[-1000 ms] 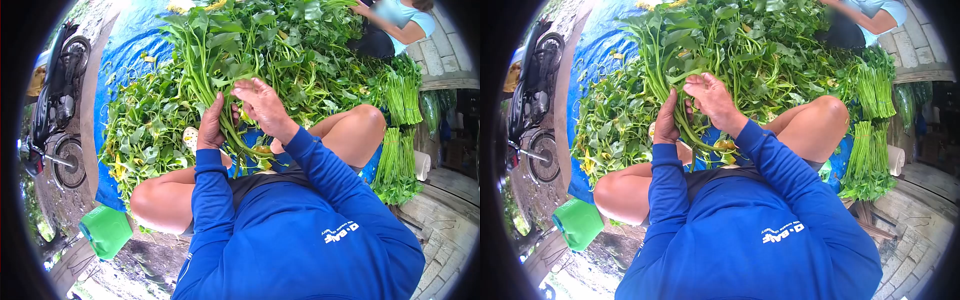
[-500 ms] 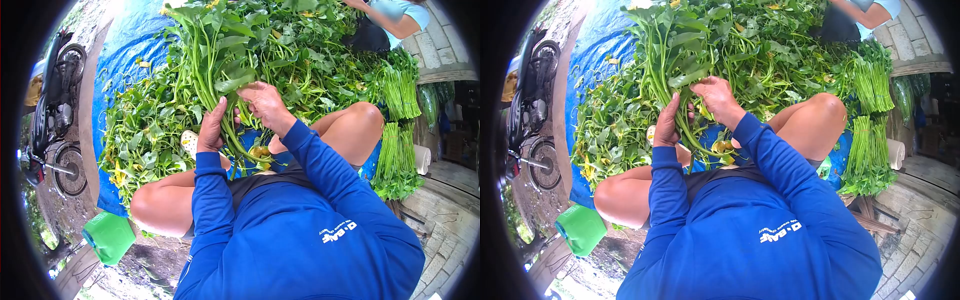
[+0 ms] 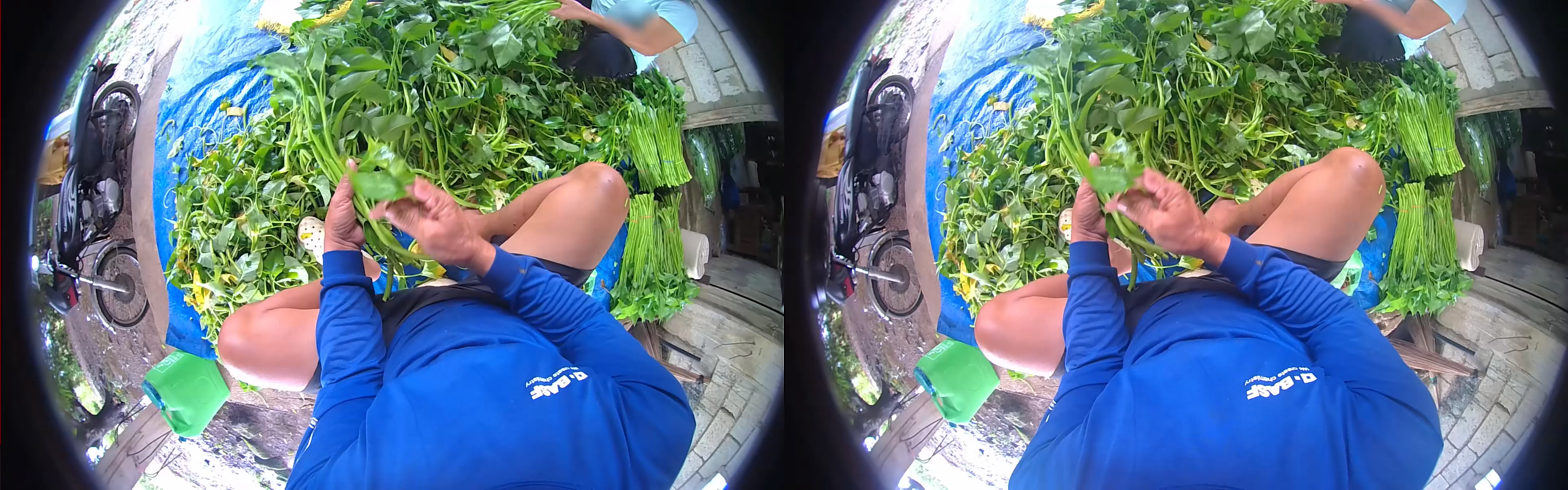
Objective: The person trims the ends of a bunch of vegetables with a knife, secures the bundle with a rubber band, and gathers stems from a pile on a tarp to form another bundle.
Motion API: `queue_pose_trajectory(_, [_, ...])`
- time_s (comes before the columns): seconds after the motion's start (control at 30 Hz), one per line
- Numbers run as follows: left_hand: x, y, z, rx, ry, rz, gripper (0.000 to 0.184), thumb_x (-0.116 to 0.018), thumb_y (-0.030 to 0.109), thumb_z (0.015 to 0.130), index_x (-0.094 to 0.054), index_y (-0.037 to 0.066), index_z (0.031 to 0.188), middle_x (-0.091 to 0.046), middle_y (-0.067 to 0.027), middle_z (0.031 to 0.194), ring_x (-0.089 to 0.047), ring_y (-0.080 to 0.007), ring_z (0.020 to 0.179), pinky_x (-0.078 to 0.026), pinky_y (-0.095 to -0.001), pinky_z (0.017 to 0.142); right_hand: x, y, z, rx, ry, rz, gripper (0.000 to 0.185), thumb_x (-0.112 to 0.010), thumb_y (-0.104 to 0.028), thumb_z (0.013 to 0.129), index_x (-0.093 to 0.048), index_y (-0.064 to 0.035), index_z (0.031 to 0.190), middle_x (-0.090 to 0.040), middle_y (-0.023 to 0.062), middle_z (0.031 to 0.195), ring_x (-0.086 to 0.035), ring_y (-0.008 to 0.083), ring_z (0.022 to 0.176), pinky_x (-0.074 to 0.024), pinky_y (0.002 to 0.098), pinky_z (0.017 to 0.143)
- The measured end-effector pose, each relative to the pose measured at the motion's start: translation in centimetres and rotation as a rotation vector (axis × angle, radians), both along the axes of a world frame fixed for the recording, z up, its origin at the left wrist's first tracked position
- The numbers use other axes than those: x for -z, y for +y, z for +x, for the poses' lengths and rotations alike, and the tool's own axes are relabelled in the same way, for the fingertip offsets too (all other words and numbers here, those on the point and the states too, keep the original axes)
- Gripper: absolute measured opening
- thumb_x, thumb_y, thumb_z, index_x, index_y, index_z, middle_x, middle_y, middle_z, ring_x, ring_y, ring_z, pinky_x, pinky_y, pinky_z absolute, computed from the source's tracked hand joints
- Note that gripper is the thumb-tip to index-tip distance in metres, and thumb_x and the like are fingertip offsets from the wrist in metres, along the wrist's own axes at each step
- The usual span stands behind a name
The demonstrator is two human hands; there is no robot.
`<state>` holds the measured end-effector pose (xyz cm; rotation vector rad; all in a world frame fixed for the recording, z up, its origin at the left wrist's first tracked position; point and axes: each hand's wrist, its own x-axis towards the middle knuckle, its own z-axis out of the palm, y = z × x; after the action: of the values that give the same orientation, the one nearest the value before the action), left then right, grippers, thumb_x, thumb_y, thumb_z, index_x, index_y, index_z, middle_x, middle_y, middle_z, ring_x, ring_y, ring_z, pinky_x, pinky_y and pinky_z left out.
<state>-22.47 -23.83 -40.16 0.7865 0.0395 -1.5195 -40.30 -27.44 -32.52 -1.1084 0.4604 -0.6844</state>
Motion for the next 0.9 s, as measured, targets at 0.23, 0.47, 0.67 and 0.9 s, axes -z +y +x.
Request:
queue_pose_trajectory(0.23, [0.4, 1.0, 5.3, -0.255, -0.248, 0.202, 0.038, -0.073, 0.047, 0.101, -0.064, 0.01, 0.102, -0.07, -0.0044, 0.081, -0.069, -0.0137, 0.064, -0.062, -0.0273, 0.055, -1.5, 2.2, -3.2, 0.012, 0.178, -0.293, 0.015, -0.06, -0.005, 0.108, -0.064, -0.001, 0.122, -0.067, 0.0126, 0.099, -0.072, 0.0228, 0.099, -0.0544, 0.0357, 0.083])
queue_pose_trajectory(0.47, [-4.2, 1.9, 7.9, -0.442, -0.349, 0.21, 0.031, -0.079, 0.038, 0.099, -0.061, 0.015, 0.11, -0.067, -0.0025, 0.083, -0.066, -0.0108, 0.066, -0.059, -0.0235, 0.059, 7.1, -0.9, -5.8, -0.535, 1.026, -0.817, 0.047, -0.064, -0.029, 0.099, -0.063, -0.0036, 0.139, -0.074, 0.024, 0.115, -0.074, 0.037, 0.106, -0.0575, 0.0435, 0.088])
queue_pose_trajectory(0.67, [-4.1, 0.3, 6.9, -0.354, -0.373, 0.252, 0.035, -0.08, 0.041, 0.097, -0.064, 0.011, 0.104, -0.068, -0.004, 0.08, -0.065, -0.0126, 0.062, -0.057, -0.0247, 0.054, 14.0, -8.8, 2.6, 0.036, 0.963, -0.312, 0.028, -0.063, -0.023, 0.089, -0.082, -0.0066, 0.102, -0.079, 0.0204, 0.101, -0.077, 0.0363, 0.095, -0.0593, 0.0421, 0.09])
queue_pose_trajectory(0.9, [-3.8, -0.5, 6.4, -0.273, -0.43, 0.34, 0.03, -0.079, 0.038, 0.099, -0.068, 0.013, 0.112, -0.068, -0.0027, 0.079, -0.066, -0.012, 0.059, -0.056, -0.0243, 0.051, 22.6, -12.8, 10.5, 0.39, 1.186, 0.07, 0.021, -0.068, -0.022, 0.084, -0.078, -0.0039, 0.087, -0.076, 0.0229, 0.088, -0.074, 0.0419, 0.088, -0.0577, 0.0465, 0.083])
